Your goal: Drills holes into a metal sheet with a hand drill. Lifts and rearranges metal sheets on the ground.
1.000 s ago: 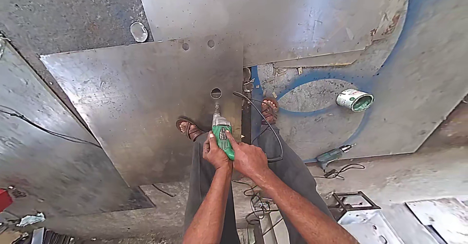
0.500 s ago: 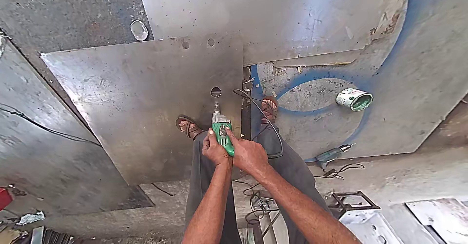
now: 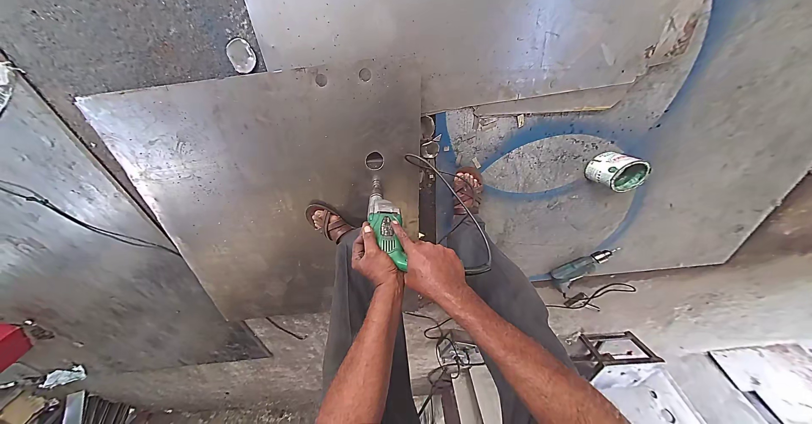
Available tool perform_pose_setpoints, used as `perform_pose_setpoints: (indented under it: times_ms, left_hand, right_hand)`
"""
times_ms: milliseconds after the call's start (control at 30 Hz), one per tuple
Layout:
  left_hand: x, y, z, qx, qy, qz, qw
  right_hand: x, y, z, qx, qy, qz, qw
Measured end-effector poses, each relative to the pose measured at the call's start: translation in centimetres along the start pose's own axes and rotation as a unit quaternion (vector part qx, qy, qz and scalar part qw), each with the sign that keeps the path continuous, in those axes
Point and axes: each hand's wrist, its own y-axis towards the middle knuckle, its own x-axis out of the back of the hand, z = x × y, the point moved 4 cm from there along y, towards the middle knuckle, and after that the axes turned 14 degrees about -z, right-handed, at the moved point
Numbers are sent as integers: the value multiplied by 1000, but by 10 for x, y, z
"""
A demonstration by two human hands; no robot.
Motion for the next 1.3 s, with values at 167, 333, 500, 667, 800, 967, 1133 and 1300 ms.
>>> perform_pose_setpoints:
  times_ms: [167,333,500,667,800,967,1133,1300]
  left_hand:
    - [-1,1,-1,-2,3,5,1000]
    - [0,2,1,-2,-1,13,1000]
    - [2,2,2,0,-6,14,1000]
    - [4,2,4,3,-6,11,1000]
    - [4,1,4,1,-8,11,1000]
    - [5,1,7,5,-11,9,1000]
    - [4,0,7,-3,-13,7,1000]
    - [1,1,7,-11,-7,8,1000]
  right_hand:
    - [-2,1,0,1,9,-6,1000]
    - [-2,-1,1,-7,3,7,1000]
    - [-4,-2,1,-6,1,3,1000]
    - [-8,-3,1,-4,1,1,1000]
    - [-8,-3,0,-4,3,0,1000]
    - [-8,-3,0,-5,-2,2,1000]
    - [-9,-2,-2,-5,-2,1,1000]
    - [-8,-1,-3,-7,4,-1,1000]
